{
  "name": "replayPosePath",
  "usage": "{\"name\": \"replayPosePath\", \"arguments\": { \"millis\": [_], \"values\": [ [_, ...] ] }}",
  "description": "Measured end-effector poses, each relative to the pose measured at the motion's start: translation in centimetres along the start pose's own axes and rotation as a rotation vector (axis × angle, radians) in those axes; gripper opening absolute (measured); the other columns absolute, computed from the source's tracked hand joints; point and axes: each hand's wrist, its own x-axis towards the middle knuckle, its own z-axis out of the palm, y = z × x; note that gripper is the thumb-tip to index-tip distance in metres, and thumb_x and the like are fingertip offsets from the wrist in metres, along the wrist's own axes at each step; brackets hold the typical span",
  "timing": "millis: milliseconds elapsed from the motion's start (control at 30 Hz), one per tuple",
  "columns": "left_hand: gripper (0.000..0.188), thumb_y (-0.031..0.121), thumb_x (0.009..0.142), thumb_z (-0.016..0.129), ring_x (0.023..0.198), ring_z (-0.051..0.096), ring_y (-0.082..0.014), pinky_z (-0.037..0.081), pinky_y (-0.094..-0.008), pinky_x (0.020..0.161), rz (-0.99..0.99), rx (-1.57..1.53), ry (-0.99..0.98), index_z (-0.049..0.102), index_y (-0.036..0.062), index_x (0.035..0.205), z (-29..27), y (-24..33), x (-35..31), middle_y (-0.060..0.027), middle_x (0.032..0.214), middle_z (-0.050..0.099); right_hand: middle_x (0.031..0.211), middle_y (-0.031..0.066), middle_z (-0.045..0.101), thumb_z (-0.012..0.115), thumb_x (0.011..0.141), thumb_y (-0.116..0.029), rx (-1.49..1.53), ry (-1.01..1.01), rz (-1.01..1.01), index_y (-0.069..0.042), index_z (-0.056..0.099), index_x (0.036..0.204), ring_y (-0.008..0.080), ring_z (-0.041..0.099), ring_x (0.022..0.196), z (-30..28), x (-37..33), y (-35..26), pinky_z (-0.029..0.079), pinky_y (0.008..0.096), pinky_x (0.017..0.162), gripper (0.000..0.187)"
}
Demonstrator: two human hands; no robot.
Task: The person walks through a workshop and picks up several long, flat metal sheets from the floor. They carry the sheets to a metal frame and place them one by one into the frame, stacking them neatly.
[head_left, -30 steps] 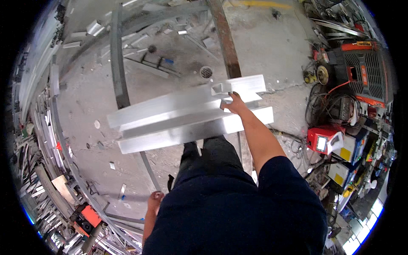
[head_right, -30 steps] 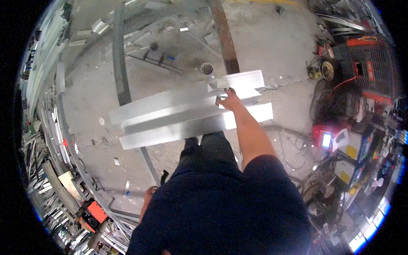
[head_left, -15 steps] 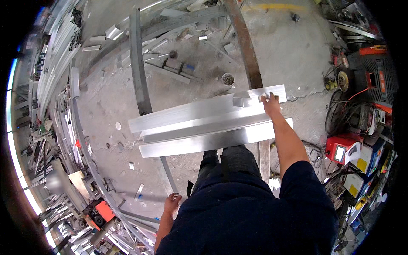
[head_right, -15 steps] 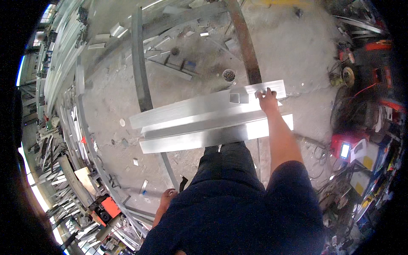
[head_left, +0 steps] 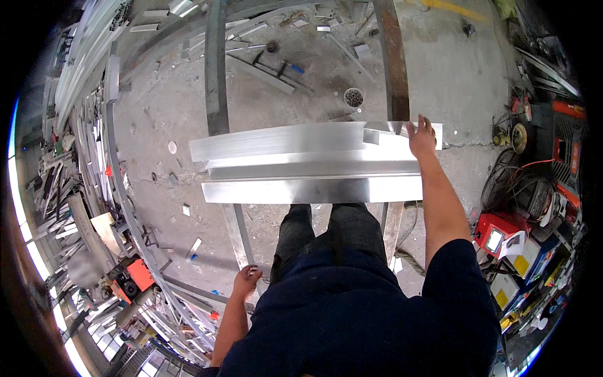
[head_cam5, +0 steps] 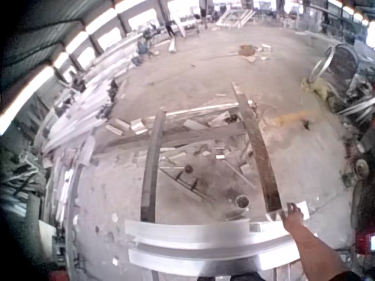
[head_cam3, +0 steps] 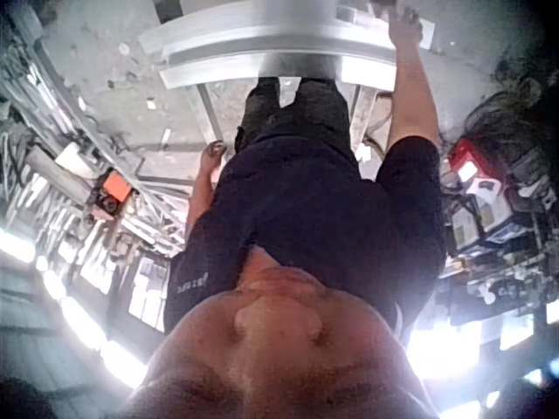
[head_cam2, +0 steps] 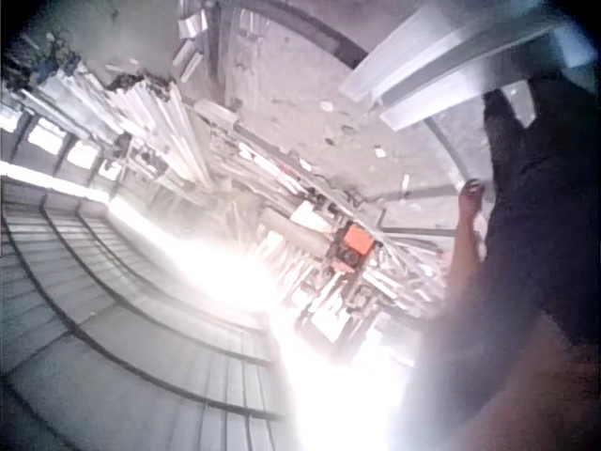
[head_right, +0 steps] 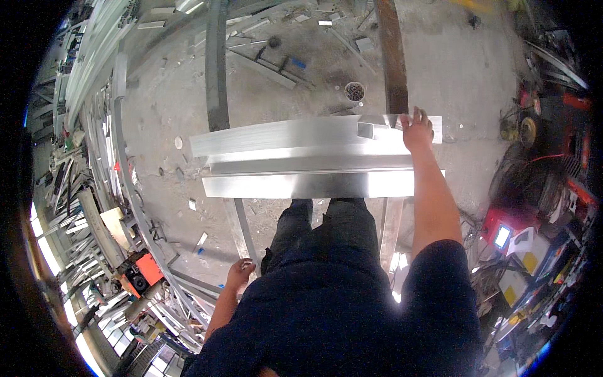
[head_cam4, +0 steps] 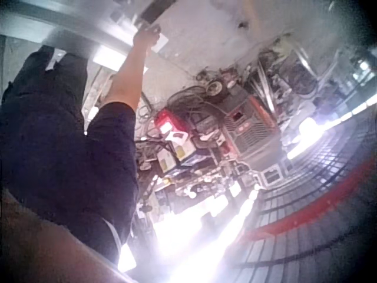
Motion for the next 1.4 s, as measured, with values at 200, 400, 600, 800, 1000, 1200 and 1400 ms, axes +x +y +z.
{"name": "replayPosePath", "arguments": {
  "millis": [200, 400, 600, 800, 1000, 1200, 1400],
  "values": [
    [0.046, 0.035, 0.083, 0.070, 0.082, 0.065, -0.0204, 0.051, -0.0328, 0.072, 0.052, 0.215, -0.016, 0.061, 0.0027, 0.114, -3.3, 0.4, 5.0, -0.0119, 0.092, 0.068, 0.145, 0.0174, 0.033, 0.059, 0.091, -0.043, 0.197, 0.500, -0.224, -0.011, 0.025, 0.147, 0.0350, 0.039, 0.131, -7.6, -3.9, -5.5, 0.039, 0.0457, 0.105, 0.073],
    [0.048, 0.036, 0.082, 0.070, 0.083, 0.067, -0.0276, 0.052, -0.0361, 0.074, 0.091, 0.145, -0.031, 0.061, 0.0014, 0.113, -9.3, -3.9, 16.2, -0.0153, 0.094, 0.068, 0.138, 0.0211, 0.045, 0.073, 0.079, -0.039, 0.112, -0.190, -0.350, -0.005, 0.037, 0.140, 0.0367, 0.042, 0.128, -4.0, -14.2, -10.9, 0.033, 0.0451, 0.108, 0.079],
    [0.065, 0.037, 0.077, 0.072, 0.114, 0.055, -0.0365, 0.044, -0.0424, 0.097, 0.185, 0.379, 0.190, 0.052, 0.0001, 0.127, -15.2, -5.6, 25.2, -0.0230, 0.121, 0.058, 0.146, 0.0211, 0.031, 0.085, 0.062, -0.030, -0.049, -0.324, -0.369, -0.003, 0.024, 0.145, 0.0371, 0.031, 0.135, 3.8, -23.1, -17.1, 0.029, 0.0426, 0.112, 0.106],
    [0.080, 0.041, 0.079, 0.072, 0.124, 0.049, -0.0365, 0.039, -0.0391, 0.104, 0.123, 0.167, 0.417, 0.040, -0.0050, 0.137, -17.8, -4.2, 32.5, -0.0250, 0.134, 0.049, 0.148, 0.0186, 0.028, 0.086, 0.059, -0.029, -0.357, -0.361, -0.523, -0.004, 0.015, 0.148, 0.0347, 0.025, 0.139, 9.8, -23.0, -22.4, 0.016, 0.0471, 0.117, 0.116],
    [0.080, 0.055, 0.085, 0.061, 0.122, 0.050, -0.0362, 0.040, -0.0395, 0.100, 0.035, -0.207, 0.337, 0.042, -0.0052, 0.134, -17.5, -3.3, 35.5, -0.0262, 0.128, 0.054, 0.138, 0.0188, 0.038, 0.078, 0.064, -0.022, -0.349, -0.271, -0.650, -0.001, 0.023, 0.144, 0.0354, 0.035, 0.130, 14.3, -22.4, -21.7, 0.019, 0.0475, 0.115, 0.099],
    [0.080, 0.051, 0.086, 0.063, 0.123, 0.050, -0.0350, 0.039, -0.0378, 0.102, 0.005, -0.109, 0.330, 0.039, -0.0068, 0.135, -15.9, -4.4, 32.8, -0.0246, 0.131, 0.052, 0.138, 0.0201, 0.037, 0.075, 0.067, -0.026, -0.390, -0.386, -0.606, -0.002, 0.028, 0.142, 0.0368, 0.033, 0.131, 15.2, -26.5, -18.5, 0.020, 0.0485, 0.114, 0.092],
    [0.067, 0.043, 0.088, 0.063, 0.118, 0.050, -0.0327, 0.038, -0.0405, 0.101, 0.216, 0.078, 0.287, 0.045, -0.0048, 0.132, -17.6, -19.1, 40.9, -0.0227, 0.126, 0.053, 0.139, 0.0187, 0.038, 0.076, 0.070, -0.030, -0.361, -0.363, -0.761, -0.003, 0.032, 0.141, 0.0369, 0.033, 0.132, 16.8, -27.0, -18.2, 0.020, 0.0493, 0.114, 0.087]
  ]
}}
